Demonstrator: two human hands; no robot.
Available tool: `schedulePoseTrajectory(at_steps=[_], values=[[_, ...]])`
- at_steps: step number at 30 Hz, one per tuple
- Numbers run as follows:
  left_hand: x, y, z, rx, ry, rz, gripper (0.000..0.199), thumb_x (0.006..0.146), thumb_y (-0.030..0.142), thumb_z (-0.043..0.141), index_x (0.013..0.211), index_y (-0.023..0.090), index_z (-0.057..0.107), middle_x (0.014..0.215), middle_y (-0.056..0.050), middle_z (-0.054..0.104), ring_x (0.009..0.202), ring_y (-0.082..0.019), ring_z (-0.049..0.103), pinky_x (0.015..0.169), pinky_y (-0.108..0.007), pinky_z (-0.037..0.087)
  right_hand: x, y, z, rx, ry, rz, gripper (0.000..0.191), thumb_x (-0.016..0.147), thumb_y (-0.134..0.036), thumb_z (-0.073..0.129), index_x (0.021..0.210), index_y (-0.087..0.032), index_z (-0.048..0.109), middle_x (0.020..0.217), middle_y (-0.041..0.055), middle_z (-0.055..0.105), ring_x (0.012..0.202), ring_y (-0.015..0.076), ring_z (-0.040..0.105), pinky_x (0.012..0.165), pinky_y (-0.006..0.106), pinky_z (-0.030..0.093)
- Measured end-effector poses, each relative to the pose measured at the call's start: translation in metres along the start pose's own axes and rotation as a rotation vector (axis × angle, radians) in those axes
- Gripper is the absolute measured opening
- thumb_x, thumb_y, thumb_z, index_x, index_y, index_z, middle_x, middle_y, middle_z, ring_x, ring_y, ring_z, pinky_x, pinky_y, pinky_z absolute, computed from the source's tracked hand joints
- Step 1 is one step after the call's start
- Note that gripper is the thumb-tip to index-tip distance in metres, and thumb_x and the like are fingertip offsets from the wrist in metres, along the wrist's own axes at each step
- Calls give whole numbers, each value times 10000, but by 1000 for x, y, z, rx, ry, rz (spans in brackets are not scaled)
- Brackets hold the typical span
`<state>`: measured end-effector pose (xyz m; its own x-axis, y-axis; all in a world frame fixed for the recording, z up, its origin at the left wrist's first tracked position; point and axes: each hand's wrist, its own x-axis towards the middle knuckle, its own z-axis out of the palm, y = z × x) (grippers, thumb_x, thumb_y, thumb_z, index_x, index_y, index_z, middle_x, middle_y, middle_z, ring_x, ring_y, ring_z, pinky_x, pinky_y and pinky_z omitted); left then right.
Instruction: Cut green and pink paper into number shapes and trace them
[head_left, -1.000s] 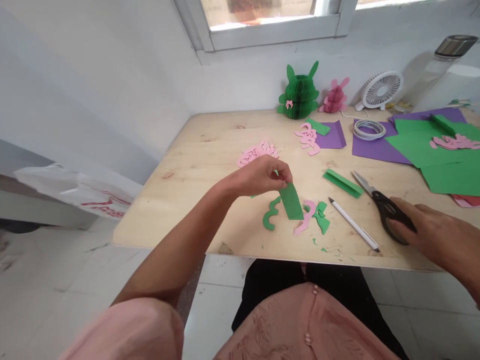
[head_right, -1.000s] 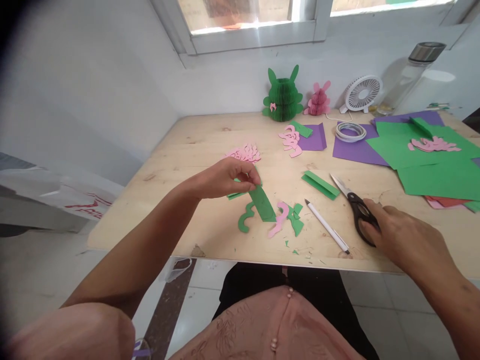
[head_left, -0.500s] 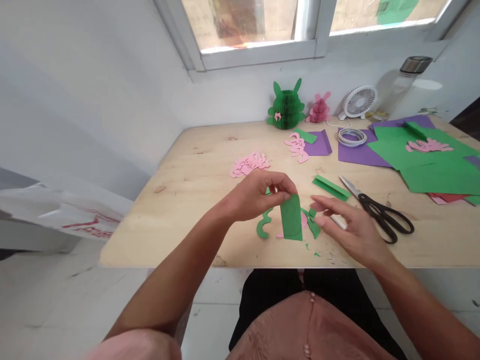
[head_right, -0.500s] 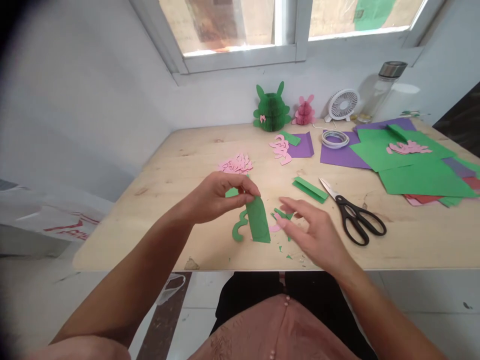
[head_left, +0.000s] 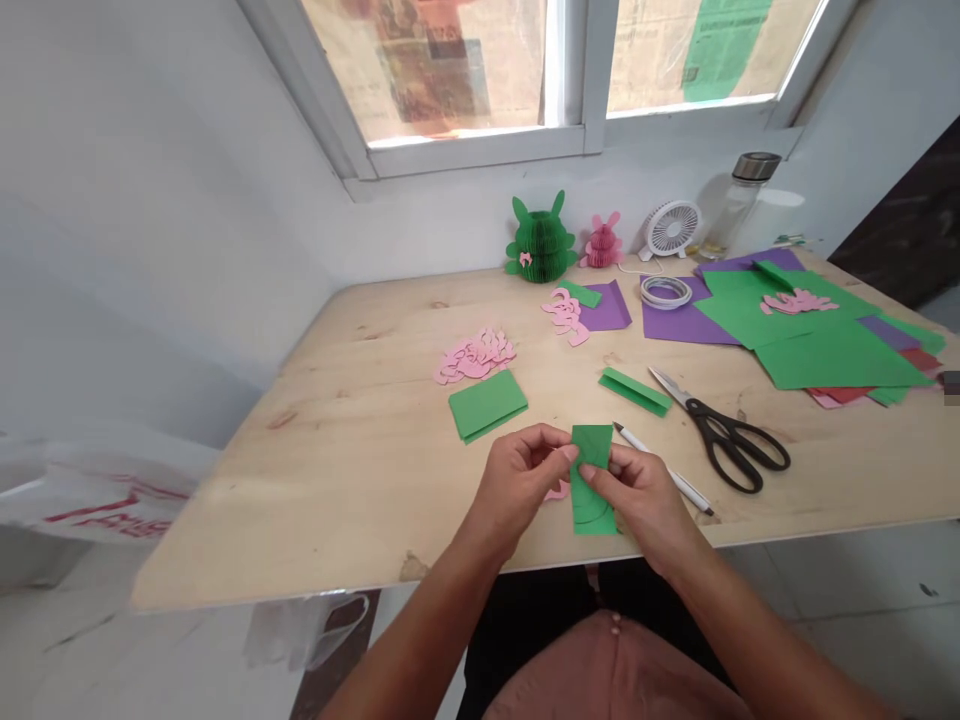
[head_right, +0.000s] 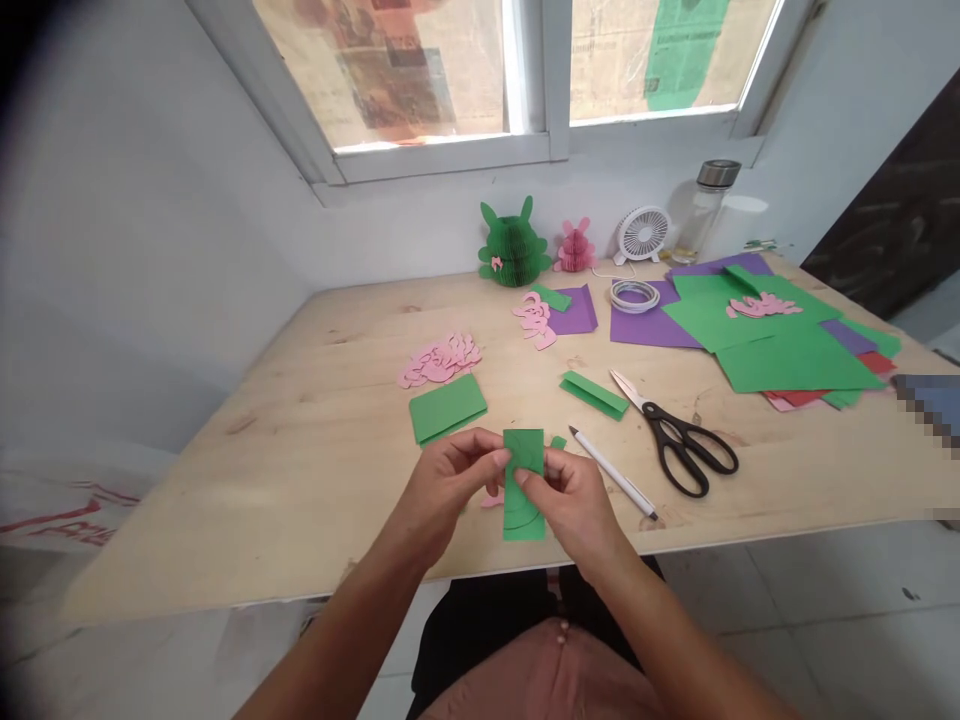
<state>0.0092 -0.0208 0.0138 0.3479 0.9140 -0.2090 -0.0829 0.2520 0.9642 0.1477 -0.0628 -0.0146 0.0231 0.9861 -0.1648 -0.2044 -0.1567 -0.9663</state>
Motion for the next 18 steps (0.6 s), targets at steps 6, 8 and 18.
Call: schedulePoseTrajectory(at_steps=[6,8,18], values=[[-2,-9,8,-61,117,4,181,667,315,715,618,168,622,516,36,531,474,-85,454,504,-216,369,-6,0,-1,-88,-3,0,326,791,-483,639,756,-162,690,686,11,629,604,132,537,552,242,434],[-3,-11,10,-74,142,-1,177,665,316,719,640,167,627,515,39,532,472,-83,455,510,-216,372,-7,1,-2,-126,27,-18,341,802,-495,618,726,-168,673,646,-2,601,573,124,513,529,236,417],[-6,-18,25,-145,260,0,147,651,268,713,639,168,607,565,51,502,518,-78,420,534,-208,376,-8,13,-9,-257,56,-100,371,826,-489,577,627,-175,580,603,-22,522,552,114,458,497,224,369]])
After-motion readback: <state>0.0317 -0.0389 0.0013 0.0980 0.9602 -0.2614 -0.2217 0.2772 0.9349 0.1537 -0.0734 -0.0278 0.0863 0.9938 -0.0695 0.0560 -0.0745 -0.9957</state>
